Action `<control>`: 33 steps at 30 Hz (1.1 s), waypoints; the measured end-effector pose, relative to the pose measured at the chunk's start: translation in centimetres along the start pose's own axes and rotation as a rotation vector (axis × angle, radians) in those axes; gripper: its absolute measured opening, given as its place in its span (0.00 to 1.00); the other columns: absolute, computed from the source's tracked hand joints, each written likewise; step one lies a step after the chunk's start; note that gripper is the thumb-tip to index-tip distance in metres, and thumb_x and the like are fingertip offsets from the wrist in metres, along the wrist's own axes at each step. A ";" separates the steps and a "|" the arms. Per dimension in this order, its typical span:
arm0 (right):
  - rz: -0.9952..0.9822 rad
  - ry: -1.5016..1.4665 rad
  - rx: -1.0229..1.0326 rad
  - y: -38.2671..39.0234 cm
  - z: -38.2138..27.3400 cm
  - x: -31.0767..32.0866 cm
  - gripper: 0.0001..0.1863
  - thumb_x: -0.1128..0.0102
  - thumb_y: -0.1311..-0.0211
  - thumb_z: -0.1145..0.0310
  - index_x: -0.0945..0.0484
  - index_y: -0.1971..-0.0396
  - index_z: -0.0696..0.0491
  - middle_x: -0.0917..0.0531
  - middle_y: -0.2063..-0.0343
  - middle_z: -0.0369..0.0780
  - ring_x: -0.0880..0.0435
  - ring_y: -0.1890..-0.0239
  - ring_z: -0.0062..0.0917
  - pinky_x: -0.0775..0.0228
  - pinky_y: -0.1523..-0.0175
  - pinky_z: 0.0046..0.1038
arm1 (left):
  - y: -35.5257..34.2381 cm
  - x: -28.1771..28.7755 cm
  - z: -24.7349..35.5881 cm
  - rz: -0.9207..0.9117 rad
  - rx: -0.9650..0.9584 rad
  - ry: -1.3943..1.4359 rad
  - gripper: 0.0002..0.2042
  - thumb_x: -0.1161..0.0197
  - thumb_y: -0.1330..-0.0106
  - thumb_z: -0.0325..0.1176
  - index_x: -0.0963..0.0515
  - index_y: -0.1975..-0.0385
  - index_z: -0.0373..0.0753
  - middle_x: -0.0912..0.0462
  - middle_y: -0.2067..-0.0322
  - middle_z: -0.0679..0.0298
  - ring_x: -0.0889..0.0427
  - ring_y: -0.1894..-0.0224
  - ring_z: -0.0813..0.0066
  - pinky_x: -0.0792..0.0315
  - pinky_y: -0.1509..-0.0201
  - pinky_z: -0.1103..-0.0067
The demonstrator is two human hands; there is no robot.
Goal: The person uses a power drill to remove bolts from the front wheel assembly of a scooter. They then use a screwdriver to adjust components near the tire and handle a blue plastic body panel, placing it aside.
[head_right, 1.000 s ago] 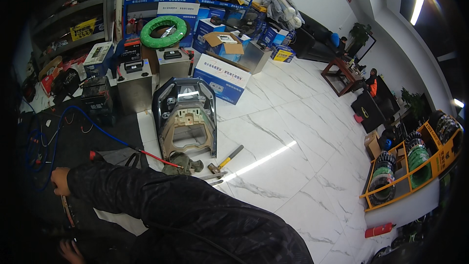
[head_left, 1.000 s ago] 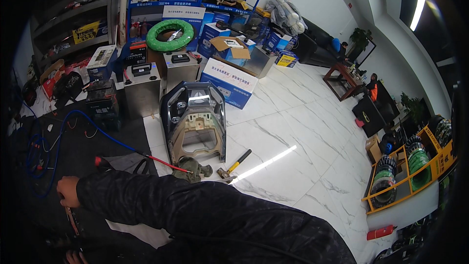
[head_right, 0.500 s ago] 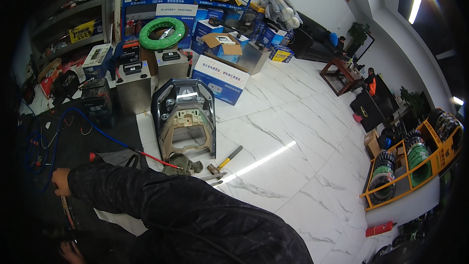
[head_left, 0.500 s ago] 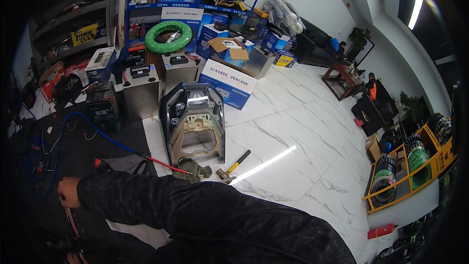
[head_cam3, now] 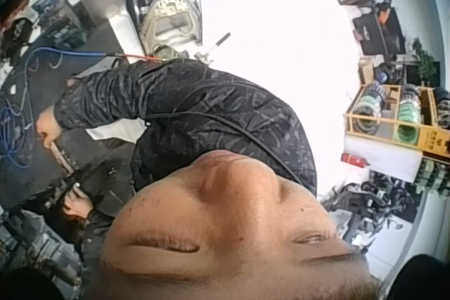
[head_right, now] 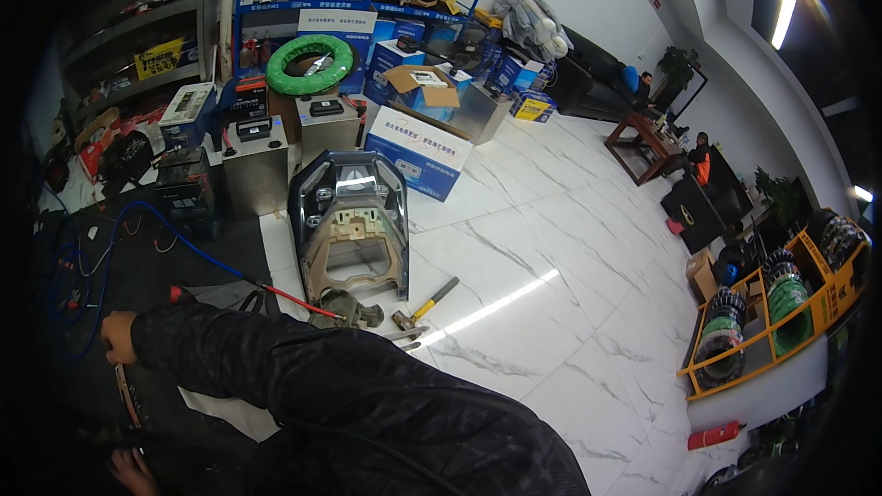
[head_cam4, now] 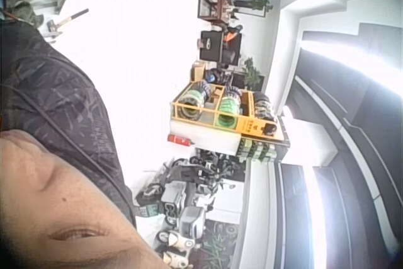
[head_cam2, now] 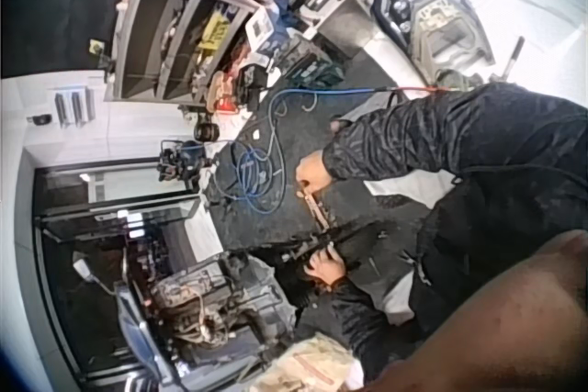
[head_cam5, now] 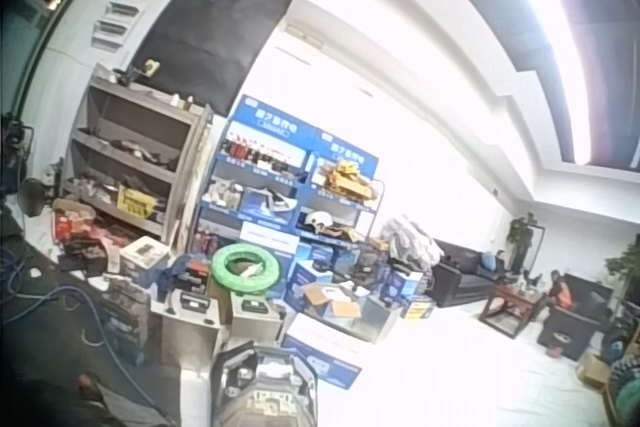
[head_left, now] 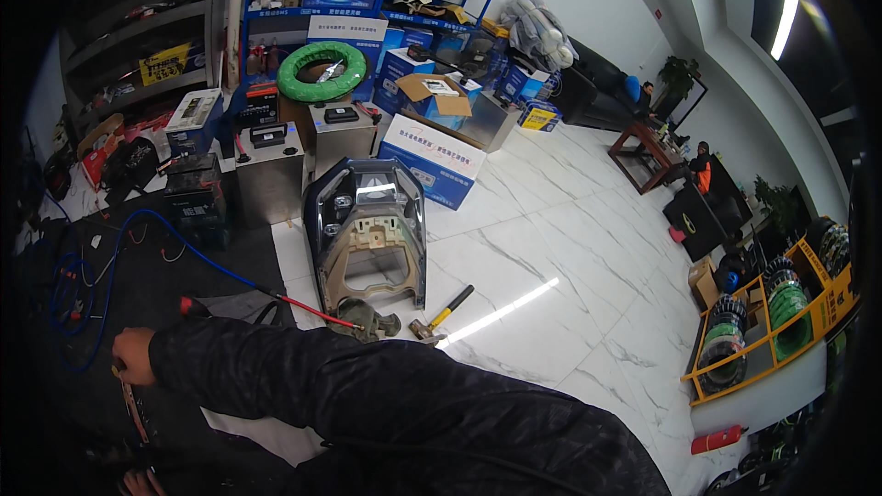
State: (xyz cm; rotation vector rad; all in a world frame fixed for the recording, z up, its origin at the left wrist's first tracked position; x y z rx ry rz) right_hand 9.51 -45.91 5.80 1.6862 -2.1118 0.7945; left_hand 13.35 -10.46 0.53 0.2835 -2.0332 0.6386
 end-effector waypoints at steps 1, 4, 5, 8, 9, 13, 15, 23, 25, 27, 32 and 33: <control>0.008 0.003 0.017 0.0 0.0 0.0 0.13 0.30 0.48 0.63 0.10 0.69 0.58 0.09 0.69 0.49 0.08 0.60 0.46 0.15 0.52 0.43 | -0.1 0.0 0.0 -0.004 0.003 0.001 0.19 0.41 0.19 0.56 0.11 0.61 0.49 0.14 0.56 0.66 0.18 0.49 0.60 0.31 0.38 0.48; 0.021 0.008 0.027 -0.1 0.4 -0.2 0.14 0.29 0.50 0.62 0.09 0.69 0.58 0.09 0.69 0.50 0.08 0.62 0.46 0.15 0.53 0.43 | -0.1 0.1 0.1 -0.017 0.011 0.007 0.20 0.40 0.19 0.56 0.11 0.60 0.48 0.14 0.56 0.65 0.18 0.49 0.59 0.31 0.38 0.47; 0.032 -0.007 0.026 -0.2 0.6 -0.3 0.16 0.27 0.51 0.61 0.09 0.69 0.59 0.09 0.69 0.50 0.08 0.63 0.46 0.15 0.54 0.43 | 0.0 0.0 0.0 -0.026 0.013 0.008 0.20 0.40 0.19 0.56 0.11 0.60 0.48 0.14 0.55 0.65 0.19 0.48 0.59 0.32 0.37 0.47; 0.049 -0.007 0.033 -0.4 0.7 -0.5 0.17 0.27 0.52 0.59 0.08 0.70 0.59 0.09 0.70 0.51 0.08 0.64 0.46 0.15 0.55 0.44 | 0.7 -0.8 -0.5 -0.048 0.014 0.009 0.20 0.41 0.19 0.56 0.11 0.59 0.46 0.15 0.54 0.63 0.19 0.49 0.58 0.31 0.37 0.46; 0.035 0.019 0.012 -0.4 0.8 -0.6 0.17 0.28 0.52 0.60 0.08 0.70 0.59 0.09 0.70 0.51 0.08 0.65 0.46 0.15 0.55 0.44 | 0.9 -1.3 -0.6 -0.051 0.010 0.006 0.21 0.42 0.18 0.55 0.12 0.59 0.45 0.15 0.54 0.62 0.19 0.50 0.57 0.30 0.38 0.47; 0.030 0.027 0.092 0.1 -0.8 0.1 0.15 0.30 0.49 0.61 0.09 0.69 0.58 0.10 0.69 0.51 0.09 0.63 0.47 0.15 0.54 0.44 | 1.8 -5.8 -2.3 -0.370 0.286 0.225 0.13 0.39 0.21 0.33 0.20 0.47 0.30 0.25 0.37 0.41 0.27 0.32 0.41 0.40 0.22 0.47; -0.013 -0.035 0.100 0.6 -1.5 0.5 0.15 0.32 0.47 0.61 0.09 0.66 0.56 0.10 0.68 0.52 0.09 0.61 0.49 0.16 0.53 0.46 | 2.0 -6.3 -1.6 -0.324 0.350 0.198 0.14 0.33 0.26 0.36 0.18 0.50 0.32 0.22 0.39 0.41 0.26 0.31 0.43 0.40 0.23 0.43; -0.290 0.053 0.136 0.3 -3.8 0.3 0.21 0.32 0.32 0.52 0.11 0.59 0.58 0.11 0.68 0.50 0.10 0.64 0.45 0.20 0.57 0.43 | -1.8 -1.1 2.3 -0.062 0.165 0.332 0.15 0.28 0.32 0.47 0.12 0.59 0.41 0.16 0.52 0.61 0.19 0.41 0.60 0.44 0.23 0.41; -0.318 0.063 0.064 -0.8 -4.5 -0.8 0.21 0.31 0.29 0.54 0.12 0.58 0.61 0.10 0.71 0.47 0.09 0.67 0.36 0.20 0.59 0.36 | -2.9 -0.6 2.2 -0.031 0.159 0.330 0.16 0.29 0.31 0.49 0.13 0.60 0.42 0.16 0.51 0.62 0.20 0.39 0.62 0.45 0.23 0.39; -0.407 -0.082 -0.053 -1.6 -5.6 -3.4 0.20 0.30 0.29 0.56 0.13 0.58 0.63 0.10 0.71 0.45 0.10 0.70 0.32 0.20 0.61 0.34 | -2.8 -0.1 1.5 0.001 0.159 0.311 0.15 0.30 0.32 0.50 0.14 0.63 0.43 0.19 0.55 0.64 0.21 0.42 0.63 0.44 0.25 0.37; -0.611 0.045 0.016 -3.4 -8.7 -10.1 0.19 0.32 0.26 0.60 0.15 0.56 0.65 0.13 0.73 0.39 0.16 0.73 0.19 0.23 0.65 0.26 | -0.1 0.6 0.3 0.057 0.226 0.293 0.17 0.29 0.31 0.48 0.15 0.49 0.45 0.20 0.41 0.62 0.26 0.31 0.60 0.44 0.24 0.39; -0.646 0.085 0.042 -3.7 -8.9 -11.6 0.18 0.32 0.26 0.60 0.15 0.56 0.65 0.13 0.73 0.39 0.16 0.73 0.20 0.23 0.65 0.27 | 0.7 0.8 0.1 0.066 0.261 0.289 0.19 0.29 0.31 0.48 0.17 0.46 0.46 0.21 0.39 0.61 0.26 0.30 0.60 0.44 0.24 0.39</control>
Point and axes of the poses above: each hand's wrist, its own y-axis away from the middle knuckle, its own x-axis out of the back of the hand, z = x × y, the point moved 6 cm from there along -y, towards the middle knuckle
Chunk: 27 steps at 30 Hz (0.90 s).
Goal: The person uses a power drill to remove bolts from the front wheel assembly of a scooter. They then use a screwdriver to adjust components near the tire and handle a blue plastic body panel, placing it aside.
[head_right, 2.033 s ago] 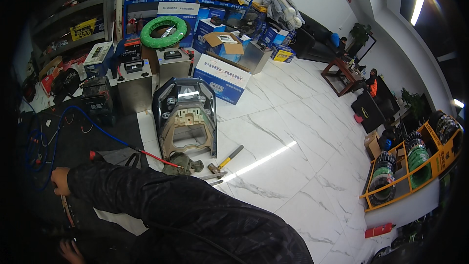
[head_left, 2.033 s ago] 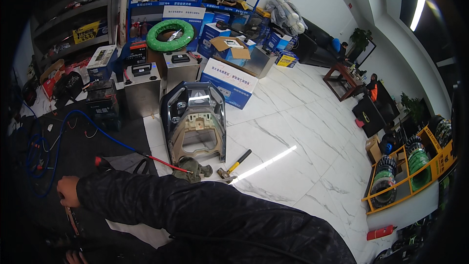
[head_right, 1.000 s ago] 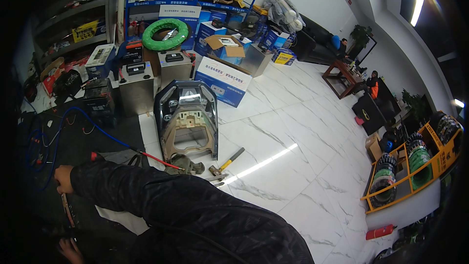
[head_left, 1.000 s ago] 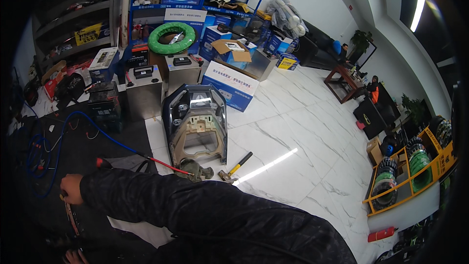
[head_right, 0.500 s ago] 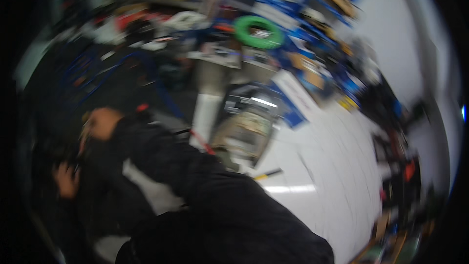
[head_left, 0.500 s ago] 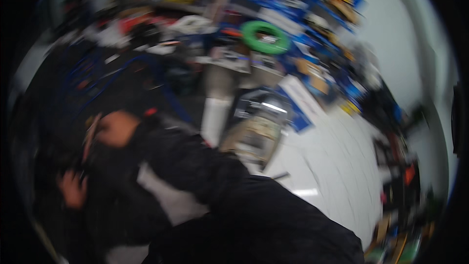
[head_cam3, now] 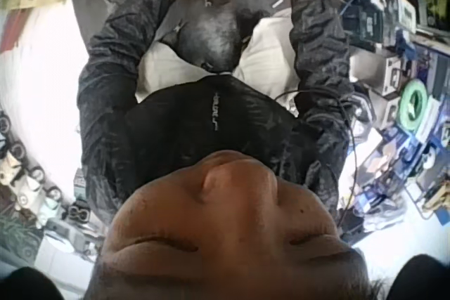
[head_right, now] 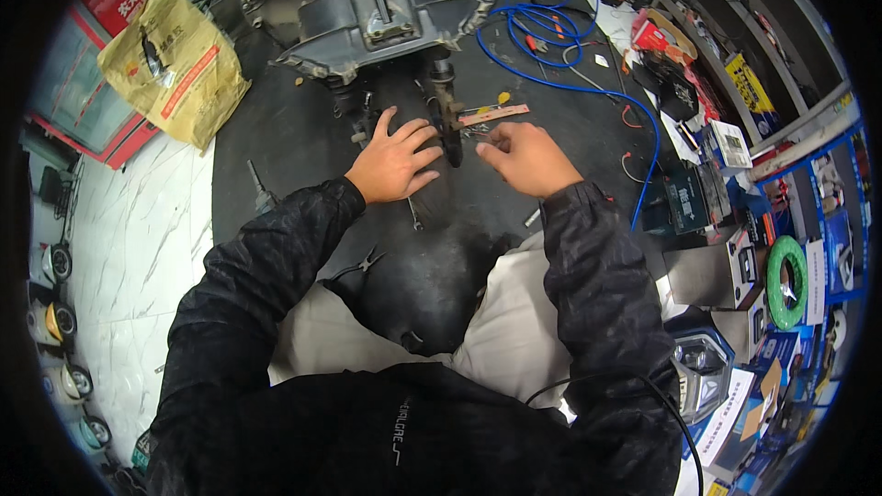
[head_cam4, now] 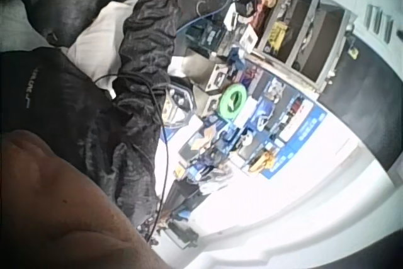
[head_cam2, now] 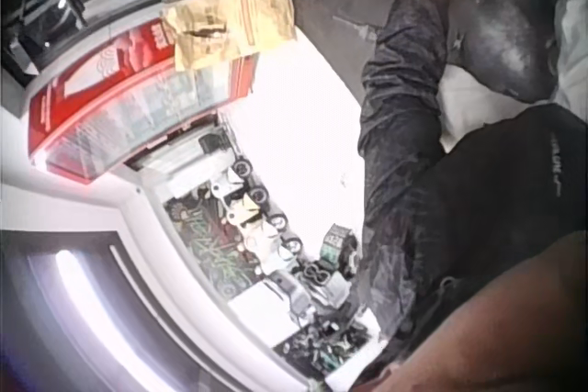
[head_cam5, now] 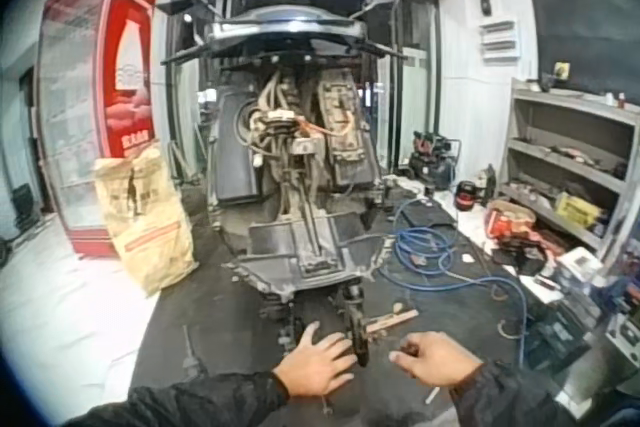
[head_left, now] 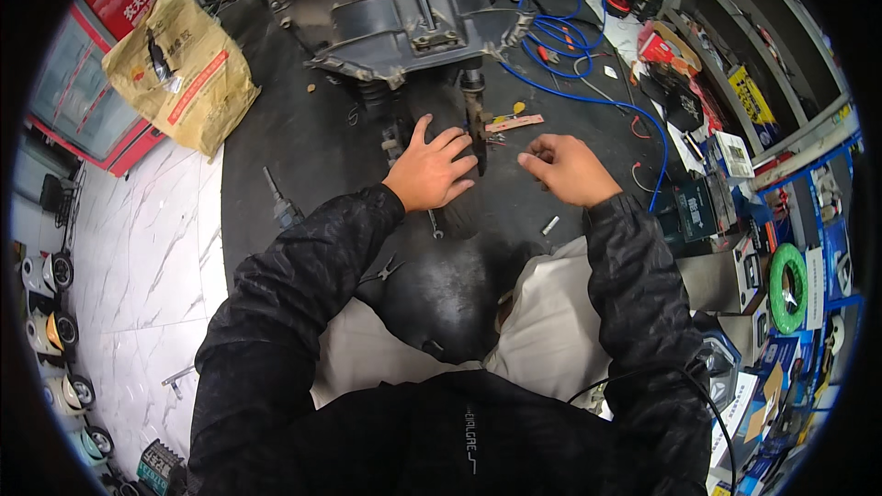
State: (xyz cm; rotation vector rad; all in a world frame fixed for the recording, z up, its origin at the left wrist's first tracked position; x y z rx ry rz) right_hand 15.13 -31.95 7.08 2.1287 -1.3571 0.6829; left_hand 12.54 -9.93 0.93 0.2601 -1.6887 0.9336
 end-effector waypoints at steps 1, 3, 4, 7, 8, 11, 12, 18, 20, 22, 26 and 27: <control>-0.046 0.063 0.026 -1.3 -0.5 -0.9 0.19 0.32 0.26 0.59 0.15 0.56 0.64 0.12 0.72 0.41 0.14 0.73 0.23 0.22 0.63 0.29 | 0.6 0.4 -0.4 0.012 0.031 -0.002 0.20 0.29 0.31 0.47 0.18 0.44 0.46 0.22 0.38 0.59 0.27 0.30 0.59 0.43 0.24 0.40; -0.097 0.190 0.076 -3.8 -1.0 -2.6 0.19 0.33 0.29 0.58 0.13 0.56 0.63 0.10 0.66 0.48 0.10 0.63 0.36 0.20 0.53 0.36 | 1.9 1.0 -1.5 0.022 0.120 0.001 0.23 0.29 0.31 0.46 0.21 0.39 0.46 0.23 0.36 0.57 0.28 0.29 0.56 0.41 0.24 0.43; -0.125 0.239 0.120 -5.0 -1.4 -3.5 0.19 0.33 0.30 0.58 0.12 0.56 0.62 0.08 0.63 0.51 0.08 0.58 0.42 0.19 0.48 0.39 | 2.7 1.1 -2.1 0.023 0.180 0.005 0.25 0.29 0.31 0.45 0.22 0.37 0.45 0.24 0.35 0.56 0.27 0.30 0.55 0.40 0.24 0.46; -0.110 0.307 0.103 -8.7 -1.3 -5.1 0.26 0.32 0.32 0.53 0.13 0.53 0.64 0.09 0.57 0.55 0.11 0.49 0.49 0.22 0.41 0.42 | 5.5 1.2 -4.0 0.051 0.372 0.112 0.27 0.29 0.32 0.44 0.24 0.35 0.43 0.25 0.35 0.54 0.26 0.31 0.53 0.34 0.26 0.54; -0.070 0.333 0.107 -9.9 -1.3 -5.6 0.27 0.32 0.32 0.51 0.13 0.52 0.64 0.10 0.56 0.56 0.11 0.49 0.50 0.22 0.40 0.42 | 6.5 1.2 -4.7 0.065 0.434 0.164 0.28 0.28 0.32 0.43 0.24 0.34 0.42 0.25 0.35 0.54 0.26 0.32 0.53 0.32 0.27 0.57; -0.057 0.285 0.000 -12.4 -0.2 -7.1 0.36 0.34 0.32 0.43 0.15 0.51 0.68 0.12 0.51 0.61 0.13 0.45 0.55 0.24 0.37 0.44 | 8.9 1.0 -6.4 0.042 0.513 0.120 0.28 0.28 0.32 0.42 0.25 0.34 0.40 0.25 0.35 0.52 0.25 0.34 0.49 0.29 0.31 0.61; -0.070 0.238 -0.059 -12.8 0.3 -7.6 0.37 0.34 0.31 0.42 0.15 0.52 0.69 0.12 0.51 0.62 0.13 0.44 0.55 0.24 0.37 0.45 | 9.6 0.8 -7.1 0.011 0.546 0.128 0.29 0.28 0.32 0.42 0.26 0.33 0.41 0.25 0.35 0.53 0.25 0.34 0.49 0.28 0.31 0.60; -0.490 0.260 -0.258 -11.7 2.0 -11.2 0.45 0.31 0.35 0.32 0.14 0.59 0.71 0.14 0.74 0.48 0.16 0.76 0.34 0.23 0.66 0.36 | 11.6 0.0 -9.9 -0.035 0.681 0.251 0.25 0.29 0.28 0.44 0.23 0.36 0.40 0.16 0.47 0.53 0.15 0.46 0.49 0.20 0.45 0.62; -0.516 0.281 -0.255 -11.0 1.9 -11.7 0.45 0.29 0.36 0.33 0.15 0.58 0.71 0.14 0.72 0.49 0.15 0.75 0.34 0.23 0.66 0.36 | 11.4 -0.4 -10.6 0.020 0.687 0.308 0.23 0.30 0.27 0.44 0.21 0.39 0.39 0.13 0.53 0.53 0.12 0.52 0.50 0.19 0.49 0.62; -0.457 0.208 -0.253 -10.5 1.9 -11.7 0.45 0.26 0.37 0.35 0.16 0.56 0.73 0.11 0.67 0.52 0.12 0.69 0.39 0.21 0.59 0.40 | 11.2 -0.9 -11.4 0.048 0.704 0.351 0.21 0.31 0.26 0.44 0.20 0.41 0.38 0.11 0.57 0.53 0.11 0.56 0.50 0.18 0.52 0.61; -0.454 0.300 -0.201 -9.5 2.2 -12.0 0.44 0.25 0.38 0.37 0.16 0.56 0.74 0.10 0.64 0.55 0.09 0.62 0.45 0.20 0.51 0.42 | 10.8 -1.6 -12.5 0.042 0.688 0.358 0.15 0.33 0.25 0.41 0.18 0.47 0.38 0.09 0.61 0.54 0.10 0.58 0.50 0.17 0.54 0.61; -0.442 0.338 -0.202 -9.3 2.4 -12.0 0.43 0.25 0.37 0.38 0.16 0.57 0.75 0.10 0.64 0.56 0.09 0.60 0.47 0.20 0.49 0.43 | 10.8 -1.7 -12.6 0.035 0.687 0.364 0.14 0.33 0.25 0.41 0.18 0.48 0.39 0.09 0.60 0.53 0.10 0.58 0.49 0.17 0.54 0.61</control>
Point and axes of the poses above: each hand's wrist, its own y-axis away from the middle knuckle, its own x-axis out of the back of the hand, z = x × y, the point moved 6 cm from there along -y, towards the middle knuckle
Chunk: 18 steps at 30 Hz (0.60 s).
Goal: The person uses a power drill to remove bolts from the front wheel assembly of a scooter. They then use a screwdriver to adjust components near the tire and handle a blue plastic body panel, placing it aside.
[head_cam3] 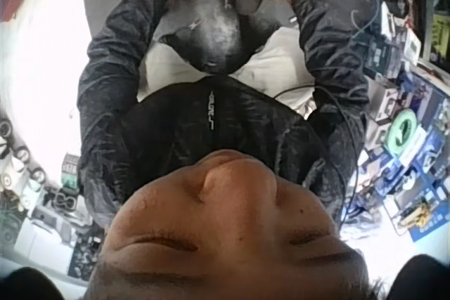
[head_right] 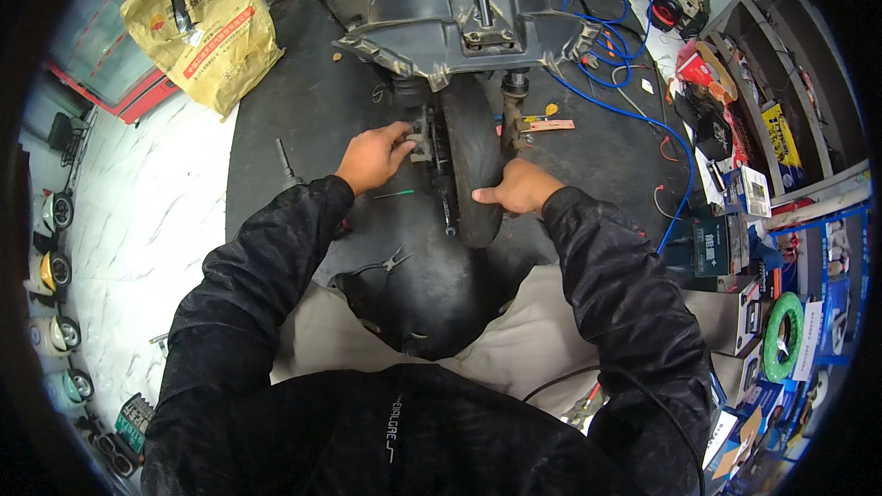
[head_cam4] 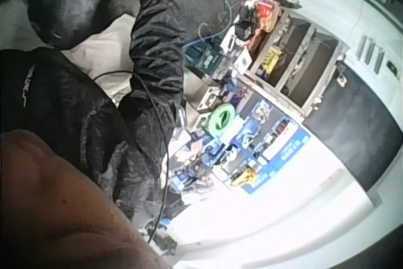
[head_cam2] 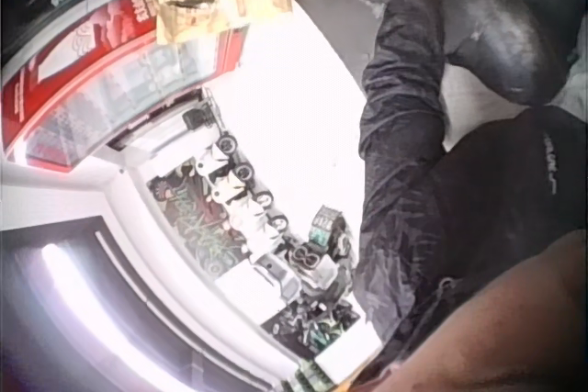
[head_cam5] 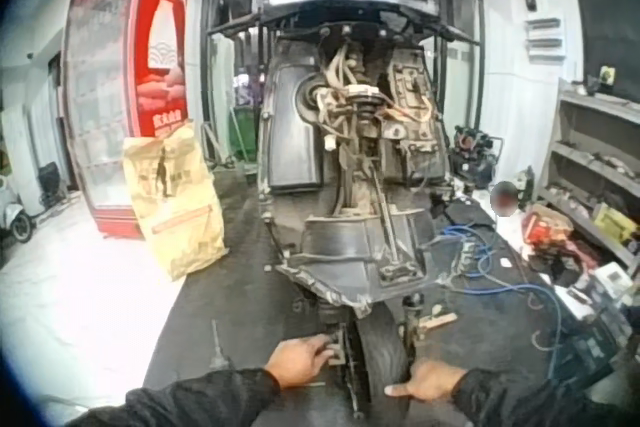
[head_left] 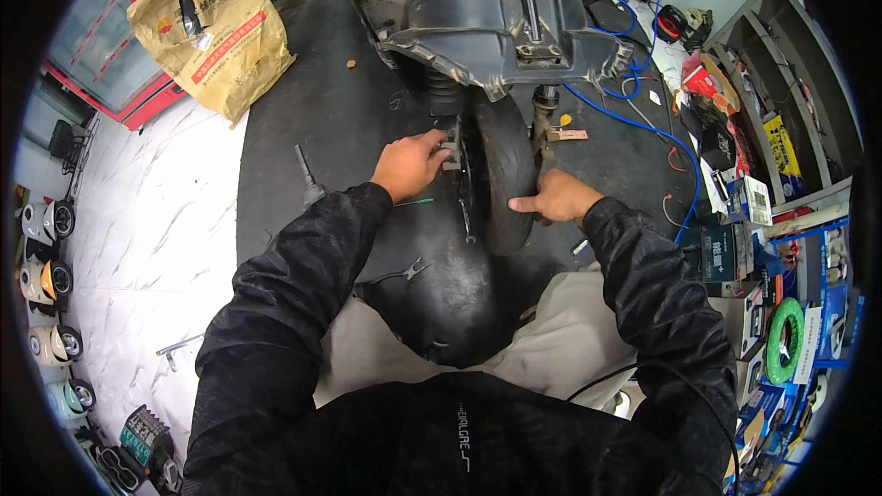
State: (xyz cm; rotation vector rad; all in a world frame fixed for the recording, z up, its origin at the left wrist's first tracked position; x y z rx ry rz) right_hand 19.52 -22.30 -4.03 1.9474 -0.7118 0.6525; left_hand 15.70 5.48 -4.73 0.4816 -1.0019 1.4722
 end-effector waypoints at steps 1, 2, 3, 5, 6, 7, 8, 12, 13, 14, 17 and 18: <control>-0.005 -0.026 0.004 0.2 0.1 -0.2 0.42 0.25 0.37 0.39 0.16 0.59 0.74 0.11 0.64 0.56 0.09 0.59 0.47 0.20 0.49 0.43 | -0.1 0.0 -0.1 -0.011 -0.002 0.002 0.14 0.33 0.25 0.41 0.18 0.48 0.39 0.09 0.60 0.53 0.10 0.58 0.49 0.17 0.54 0.61; -0.004 -0.052 -0.005 0.5 0.3 -0.5 0.41 0.26 0.37 0.39 0.16 0.60 0.74 0.11 0.65 0.56 0.09 0.59 0.48 0.20 0.49 0.43 | -0.2 0.1 -0.2 -0.013 0.010 -0.013 0.14 0.33 0.25 0.41 0.17 0.48 0.40 0.09 0.59 0.53 0.10 0.57 0.49 0.18 0.54 0.61; -0.012 -0.090 -0.015 0.7 0.4 -0.7 0.40 0.26 0.37 0.40 0.15 0.61 0.73 0.11 0.66 0.57 0.09 0.58 0.48 0.20 0.49 0.43 | -0.3 0.1 -0.4 -0.024 0.026 -0.021 0.14 0.33 0.24 0.42 0.17 0.48 0.40 0.09 0.59 0.53 0.10 0.56 0.49 0.18 0.54 0.61; 0.025 -0.064 0.019 1.1 0.1 -0.8 0.36 0.26 0.35 0.43 0.15 0.63 0.71 0.11 0.66 0.56 0.09 0.56 0.48 0.20 0.48 0.43 | -0.3 0.2 -0.6 -0.042 0.064 -0.042 0.14 0.33 0.24 0.42 0.17 0.47 0.40 0.08 0.59 0.54 0.10 0.56 0.49 0.18 0.54 0.61; 0.025 -0.063 0.033 1.3 -0.1 -0.9 0.35 0.26 0.35 0.44 0.15 0.63 0.71 0.11 0.66 0.56 0.09 0.56 0.49 0.20 0.48 0.43 | -0.4 0.3 -0.8 -0.056 0.089 -0.057 0.15 0.34 0.24 0.43 0.17 0.47 0.41 0.08 0.59 0.54 0.10 0.56 0.49 0.18 0.54 0.60; 0.026 -0.071 0.048 1.4 -0.3 -0.9 0.34 0.27 0.34 0.45 0.15 0.62 0.70 0.11 0.65 0.57 0.09 0.55 0.49 0.20 0.48 0.43 | -0.4 0.3 -0.9 -0.047 0.111 -0.070 0.15 0.33 0.24 0.44 0.16 0.48 0.40 0.08 0.60 0.53 0.10 0.56 0.48 0.18 0.54 0.60; 0.039 -0.070 0.074 1.5 -0.6 -0.9 0.32 0.27 0.34 0.47 0.14 0.60 0.70 0.11 0.64 0.57 0.09 0.54 0.49 0.20 0.47 0.43 | -0.5 0.5 -1.0 -0.029 0.137 -0.083 0.16 0.33 0.25 0.45 0.15 0.50 0.39 0.08 0.60 0.52 0.10 0.56 0.48 0.18 0.54 0.59; 0.058 -0.130 0.191 2.0 -1.8 -0.6 0.26 0.28 0.31 0.54 0.13 0.54 0.66 0.10 0.58 0.56 0.10 0.50 0.48 0.20 0.44 0.43 | -0.3 0.2 -2.7 -0.130 0.421 -0.220 0.20 0.32 0.27 0.50 0.13 0.58 0.36 0.09 0.62 0.47 0.11 0.56 0.43 0.18 0.52 0.56; 0.045 -0.156 0.200 2.2 -1.9 -0.4 0.24 0.28 0.31 0.56 0.13 0.52 0.66 0.10 0.57 0.55 0.10 0.49 0.48 0.20 0.43 0.42 | -0.3 -0.1 -2.7 -0.187 0.435 -0.191 0.20 0.33 0.27 0.50 0.13 0.58 0.35 0.09 0.62 0.47 0.11 0.57 0.43 0.18 0.52 0.56; 0.054 -0.142 0.236 2.5 -2.0 -0.1 0.24 0.29 0.31 0.57 0.14 0.50 0.65 0.09 0.56 0.55 0.10 0.49 0.48 0.20 0.43 0.42 | -0.2 -0.4 -2.6 -0.238 0.437 -0.157 0.20 0.33 0.28 0.49 0.13 0.58 0.34 0.09 0.63 0.46 0.11 0.57 0.43 0.19 0.52 0.56; 0.081 -0.077 0.289 2.8 -2.1 1.1 0.24 0.30 0.30 0.61 0.16 0.44 0.64 0.09 0.56 0.53 0.10 0.49 0.47 0.20 0.42 0.40 | 0.3 -1.3 -1.4 -0.352 0.390 0.055 0.19 0.34 0.26 0.44 0.13 0.54 0.31 0.09 0.65 0.48 0.10 0.61 0.53 0.20 0.54 0.63; 0.106 -0.033 0.315 2.8 -2.1 1.7 0.24 0.30 0.30 0.61 0.17 0.42 0.63 0.09 0.55 0.53 0.10 0.49 0.46 0.20 0.41 0.40 | 0.5 -1.6 -0.7 -0.380 0.362 0.144 0.18 0.35 0.26 0.42 0.13 0.52 0.30 0.10 0.66 0.49 0.10 0.63 0.58 0.20 0.55 0.67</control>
Point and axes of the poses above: each hand's wrist, its own y-axis away from the middle knuckle, its own x-axis out of the back of the hand, z = x × y, the point moved 6 cm from there along -y, towards the middle knuckle
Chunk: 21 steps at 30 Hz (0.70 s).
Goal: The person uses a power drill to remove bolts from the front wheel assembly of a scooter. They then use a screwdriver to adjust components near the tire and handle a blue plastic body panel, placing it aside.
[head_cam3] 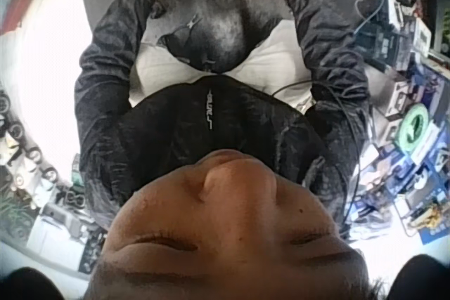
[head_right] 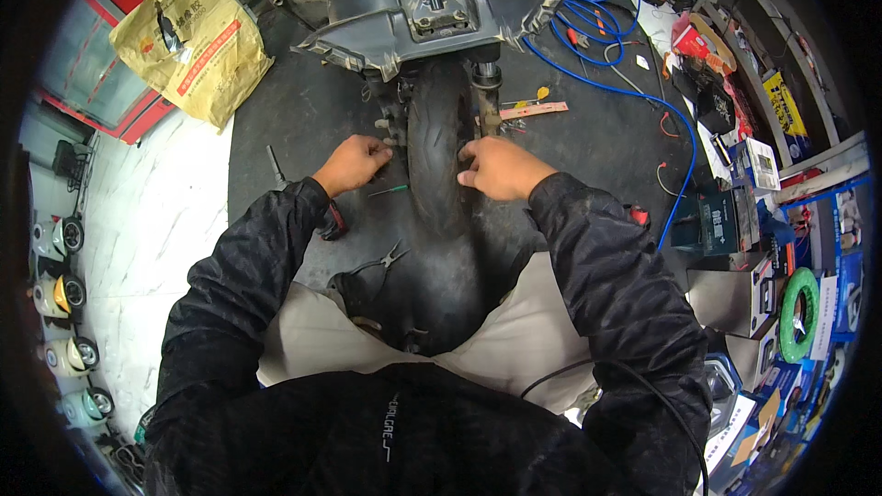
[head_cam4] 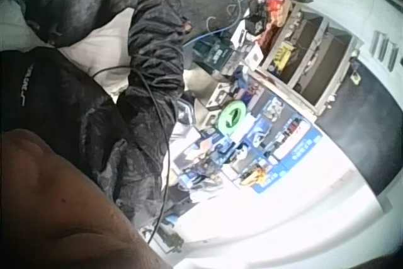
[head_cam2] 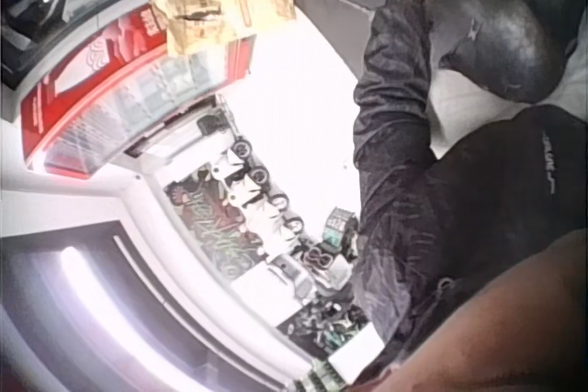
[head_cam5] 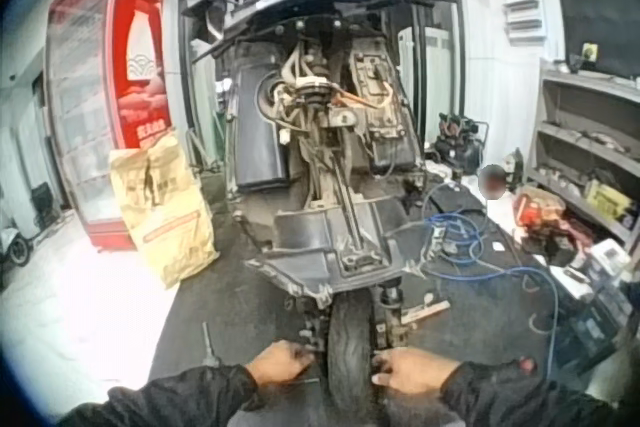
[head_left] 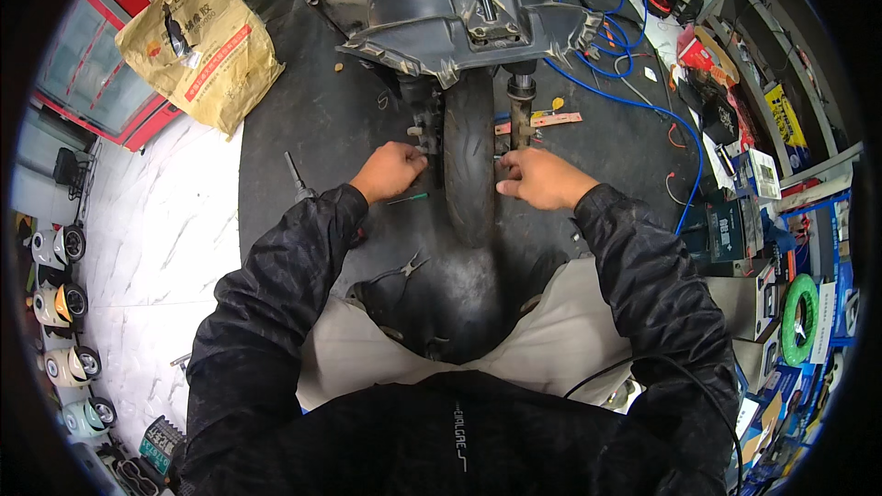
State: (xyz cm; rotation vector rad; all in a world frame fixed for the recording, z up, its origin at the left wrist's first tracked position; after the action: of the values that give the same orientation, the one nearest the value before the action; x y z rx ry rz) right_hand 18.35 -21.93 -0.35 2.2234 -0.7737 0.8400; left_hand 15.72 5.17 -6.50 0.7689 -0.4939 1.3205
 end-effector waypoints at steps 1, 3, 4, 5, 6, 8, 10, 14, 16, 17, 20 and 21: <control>0.023 0.045 0.033 -0.1 0.0 0.4 0.25 0.30 0.31 0.62 0.17 0.41 0.63 0.09 0.55 0.53 0.10 0.49 0.46 0.20 0.41 0.40 | 0.3 -0.4 0.3 -0.031 -0.006 0.039 0.18 0.35 0.26 0.41 0.13 0.50 0.30 0.09 0.66 0.50 0.10 0.63 0.61 0.20 0.55 0.68; 0.011 0.097 0.023 -0.4 0.3 0.5 0.25 0.31 0.31 0.63 0.18 0.40 0.62 0.10 0.52 0.53 0.11 0.47 0.48 0.21 0.40 0.43 | 0.9 -1.3 1.1 -0.093 -0.026 0.120 0.18 0.35 0.26 0.39 0.14 0.47 0.30 0.09 0.65 0.53 0.12 0.64 0.67 0.20 0.55 0.70; 0.023 0.132 0.032 -0.6 0.4 0.5 0.25 0.32 0.31 0.63 0.18 0.40 0.62 0.10 0.52 0.53 0.11 0.46 0.48 0.21 0.39 0.44 | 1.1 -1.4 1.4 -0.092 -0.042 0.129 0.18 0.36 0.26 0.38 0.15 0.46 0.30 0.09 0.63 0.54 0.12 0.63 0.68 0.20 0.54 0.71; 0.030 0.174 0.036 -0.7 0.5 0.4 0.24 0.32 0.31 0.63 0.17 0.40 0.61 0.10 0.51 0.53 0.12 0.46 0.49 0.21 0.39 0.45 | 1.3 -1.4 1.8 -0.071 -0.061 0.114 0.18 0.36 0.25 0.38 0.15 0.45 0.30 0.09 0.62 0.54 0.11 0.63 0.68 0.20 0.54 0.70; 0.048 0.167 0.044 -0.8 0.6 0.4 0.24 0.32 0.31 0.63 0.17 0.40 0.61 0.10 0.51 0.53 0.12 0.45 0.49 0.21 0.39 0.46 | 1.4 -1.3 2.1 -0.052 -0.077 0.101 0.18 0.36 0.25 0.38 0.16 0.45 0.30 0.09 0.62 0.54 0.11 0.62 0.67 0.20 0.53 0.70; 0.065 0.176 0.037 -1.0 0.7 0.2 0.24 0.32 0.31 0.63 0.17 0.41 0.61 0.11 0.50 0.54 0.13 0.44 0.50 0.22 0.38 0.47 | 1.5 -1.2 2.4 -0.027 -0.088 0.090 0.19 0.35 0.26 0.38 0.16 0.44 0.30 0.08 0.61 0.53 0.10 0.59 0.64 0.19 0.51 0.70; 0.048 0.163 0.034 -1.2 0.7 0.0 0.22 0.31 0.32 0.63 0.15 0.44 0.61 0.11 0.51 0.54 0.13 0.45 0.51 0.21 0.39 0.47 | 1.5 -1.1 2.4 -0.012 -0.077 0.094 0.19 0.35 0.27 0.38 0.16 0.44 0.31 0.08 0.58 0.50 0.08 0.56 0.58 0.18 0.48 0.68; 0.038 0.241 0.015 -1.4 0.2 -0.1 0.16 0.32 0.33 0.64 0.12 0.52 0.58 0.10 0.54 0.53 0.12 0.47 0.51 0.20 0.40 0.47 | 1.4 -1.4 2.8 -0.030 -0.156 0.103 0.18 0.34 0.27 0.38 0.15 0.46 0.31 0.08 0.59 0.52 0.09 0.57 0.61 0.19 0.50 0.69; 0.065 0.266 -0.009 -1.5 -0.1 0.0 0.14 0.33 0.33 0.64 0.11 0.54 0.57 0.10 0.55 0.52 0.12 0.47 0.50 0.20 0.41 0.47 | 1.3 -1.7 2.9 -0.037 -0.172 0.067 0.17 0.34 0.28 0.38 0.14 0.49 0.30 0.08 0.59 0.50 0.08 0.57 0.56 0.18 0.49 0.67; 0.080 0.279 -0.019 -1.5 -0.1 0.1 0.13 0.33 0.32 0.64 0.10 0.55 0.56 0.10 0.56 0.52 0.12 0.48 0.50 0.20 0.41 0.47 | 1.2 -1.8 3.0 -0.038 -0.174 0.067 0.17 0.33 0.28 0.38 0.14 0.50 0.30 0.08 0.60 0.50 0.08 0.57 0.56 0.18 0.49 0.67; 0.097 0.281 -0.048 -1.6 -0.1 0.1 0.14 0.34 0.33 0.64 0.09 0.54 0.55 0.09 0.56 0.51 0.11 0.48 0.49 0.20 0.41 0.46 | 0.9 -2.1 3.0 -0.047 -0.181 0.078 0.16 0.33 0.30 0.38 0.13 0.53 0.30 0.08 0.61 0.50 0.08 0.58 0.56 0.18 0.50 0.67; 0.089 0.277 -0.055 -1.6 0.0 0.0 0.14 0.34 0.34 0.64 0.09 0.54 0.55 0.09 0.56 0.51 0.11 0.48 0.49 0.20 0.41 0.46 | 0.8 -2.1 3.0 -0.054 -0.181 0.089 0.16 0.32 0.30 0.38 0.13 0.54 0.30 0.08 0.61 0.50 0.08 0.58 0.56 0.18 0.50 0.67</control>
State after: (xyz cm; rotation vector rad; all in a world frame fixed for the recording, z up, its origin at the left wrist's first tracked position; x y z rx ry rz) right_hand 19.46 -20.91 -0.87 1.9813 -0.7555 1.1272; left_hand 14.76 1.58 -5.84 0.5672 -0.5106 1.2358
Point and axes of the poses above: each hand's wrist, its own y-axis away from the middle knuckle, its own x-axis out of the back of the hand, z = x × y, the point moved 6 cm from there along -y, towards the middle knuckle
